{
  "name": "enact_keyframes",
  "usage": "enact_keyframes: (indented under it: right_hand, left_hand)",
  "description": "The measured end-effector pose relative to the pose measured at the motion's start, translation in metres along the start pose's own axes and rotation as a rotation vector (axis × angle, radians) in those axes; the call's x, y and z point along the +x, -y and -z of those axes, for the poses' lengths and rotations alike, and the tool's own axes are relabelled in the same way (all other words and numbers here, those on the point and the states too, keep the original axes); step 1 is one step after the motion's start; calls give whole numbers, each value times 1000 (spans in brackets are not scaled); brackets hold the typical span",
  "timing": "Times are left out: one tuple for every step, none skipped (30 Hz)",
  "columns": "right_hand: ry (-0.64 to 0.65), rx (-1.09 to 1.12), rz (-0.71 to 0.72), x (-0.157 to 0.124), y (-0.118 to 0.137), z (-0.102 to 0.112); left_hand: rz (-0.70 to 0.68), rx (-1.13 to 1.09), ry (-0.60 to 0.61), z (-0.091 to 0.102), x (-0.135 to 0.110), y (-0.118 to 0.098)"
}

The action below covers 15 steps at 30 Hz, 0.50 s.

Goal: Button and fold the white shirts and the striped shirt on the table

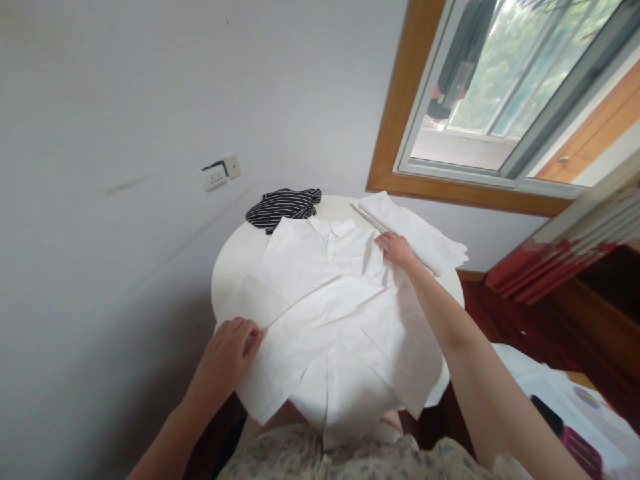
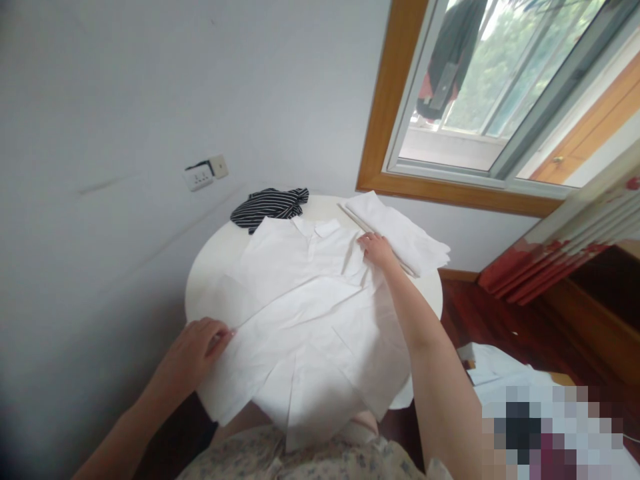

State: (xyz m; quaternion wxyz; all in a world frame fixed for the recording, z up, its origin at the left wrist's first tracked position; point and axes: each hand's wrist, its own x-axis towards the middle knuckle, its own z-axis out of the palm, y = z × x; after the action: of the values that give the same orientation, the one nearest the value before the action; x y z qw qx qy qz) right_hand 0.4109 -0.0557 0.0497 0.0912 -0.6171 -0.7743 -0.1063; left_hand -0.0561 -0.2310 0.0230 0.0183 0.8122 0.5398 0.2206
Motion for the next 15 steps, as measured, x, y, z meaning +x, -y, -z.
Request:
enact_keyframes:
  right_hand:
    - [-9,45,-16,5,-5,-5]
    - [-23,103,-36,11,-9,-10]
    - [-44,181,-68,17,-14,-14]
    - [-70,270,-112,24,-17,-17]
    - [-95,357,-159,31,-21,-20]
    - [-115,432,-206,38,-24,-22]
    - [-126,483,-242,44,-27,-23]
    - [-135,517,-274,50,-30,-23]
    - [-146,545,-305,55,-32,-22]
    - [-150,586,-336,60,-34,-22]
    - [-149,645,-370,64,-35,-21]
    - [-143,709,-403,68,-36,-20]
    - [-129,767,-427,71,-37,-19]
    - [-106,816,-437,74,-38,-19]
    - [-69,848,-432,76,-39,-18]
  left_hand:
    - [9,-39,21,1,0,-1]
    - [33,-73,47,2,-1,-2]
    - [78,-97,78,3,-1,-3]
    - [141,-107,112,5,-1,-3]
    - [208,-108,146,7,-1,-2]
    - [270,-101,174,10,-2,-1]
    - [318,-93,193,13,-2,2]
    - [350,-90,202,17,-3,4]
    - [368,-94,203,20,-3,7]
    - [380,-105,204,24,-4,11]
    - [393,-118,207,27,-4,13]
    - [408,-130,214,29,-5,16]
    - [422,-140,226,31,-5,18]
    - [435,-146,237,32,-5,20]
    - [444,-146,248,32,-5,21]
